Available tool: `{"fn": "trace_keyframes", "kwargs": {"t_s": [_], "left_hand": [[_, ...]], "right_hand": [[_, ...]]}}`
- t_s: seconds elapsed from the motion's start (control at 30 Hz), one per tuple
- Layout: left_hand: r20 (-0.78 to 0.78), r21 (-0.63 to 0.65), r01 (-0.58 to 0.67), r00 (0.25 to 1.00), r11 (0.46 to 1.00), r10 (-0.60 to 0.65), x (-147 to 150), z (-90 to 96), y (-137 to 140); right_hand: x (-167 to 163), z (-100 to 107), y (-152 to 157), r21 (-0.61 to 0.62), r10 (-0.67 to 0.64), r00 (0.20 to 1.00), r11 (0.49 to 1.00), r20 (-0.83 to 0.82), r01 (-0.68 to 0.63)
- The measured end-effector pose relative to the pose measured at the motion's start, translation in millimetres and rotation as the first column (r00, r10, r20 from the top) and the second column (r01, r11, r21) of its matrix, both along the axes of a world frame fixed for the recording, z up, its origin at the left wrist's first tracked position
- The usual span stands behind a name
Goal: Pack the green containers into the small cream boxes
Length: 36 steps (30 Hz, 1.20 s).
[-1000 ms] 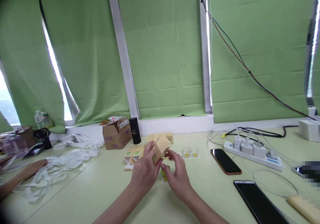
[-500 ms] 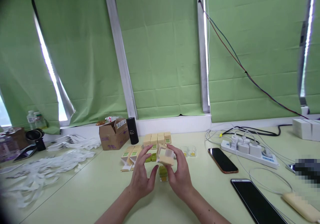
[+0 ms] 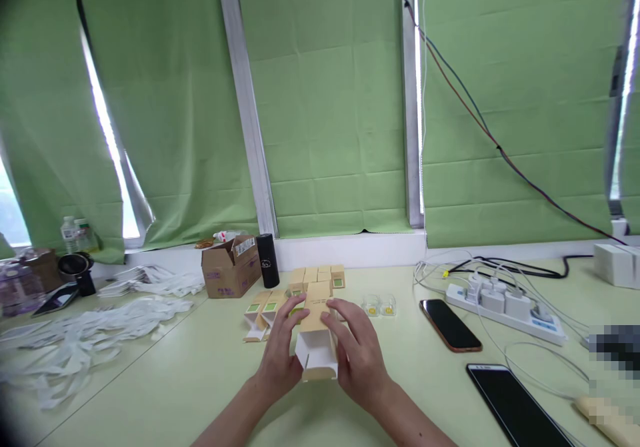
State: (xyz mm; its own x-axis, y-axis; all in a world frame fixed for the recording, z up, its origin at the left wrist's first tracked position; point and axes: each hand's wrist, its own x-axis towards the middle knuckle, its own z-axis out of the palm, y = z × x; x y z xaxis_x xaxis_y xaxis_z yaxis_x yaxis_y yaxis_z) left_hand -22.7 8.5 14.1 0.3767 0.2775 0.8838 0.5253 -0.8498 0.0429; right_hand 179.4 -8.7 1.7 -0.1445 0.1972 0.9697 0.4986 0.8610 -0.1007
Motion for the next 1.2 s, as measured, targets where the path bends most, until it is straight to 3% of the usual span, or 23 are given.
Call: {"fn": "trace_keyframes", "kwargs": {"t_s": [0.13,0.27,0.4,0.53,0.63,0.77,0.9,1.03,1.2], "left_hand": [[0.152,-0.217,0.122,0.984,0.968,-0.09,4,-3.4,-3],[0.401,-0.426,0.265,0.912,0.865,-0.082,14,-10.8,-5],[0.567,-0.489,0.409,0.82,0.77,-0.076,24,-8.7,-9],[0.601,-0.505,0.427,0.798,0.75,-0.05,25,-3.3,-10],[0.611,-0.525,0.423,0.792,0.738,-0.019,24,-2.9,-8],[0.578,-0.59,0.385,0.815,0.71,0.038,24,-3.3,-7],[0.549,-0.581,0.343,0.835,0.738,0.044,23,-3.7,-9],[0.518,-0.494,0.362,0.853,0.79,-0.067,20,-6.0,-9],[0.419,-0.448,0.342,0.896,0.826,-0.144,16,-6.9,-9]], "right_hand": [[-3,-3,-1,-0.141,0.073,0.992,0.986,-0.102,-0.087],[-7,-8,-2,-0.34,0.101,0.956,0.92,-0.275,-0.195],[-10,-9,-2,-0.446,0.198,0.89,0.808,-0.41,-0.385],[-10,-8,-3,-0.51,0.241,0.851,0.713,-0.466,-0.481],[-10,-8,-3,-0.528,0.243,0.855,0.7,-0.458,-0.481],[-10,-9,-2,-0.515,0.212,0.875,0.738,-0.436,-0.436],[-10,-9,2,-0.556,0.173,0.885,0.721,-0.432,-0.413],[-9,-9,6,-0.563,0.16,0.873,0.707,-0.461,-0.428],[-9,-8,6,-0.548,0.143,0.871,0.726,-0.471,-0.415]]}}
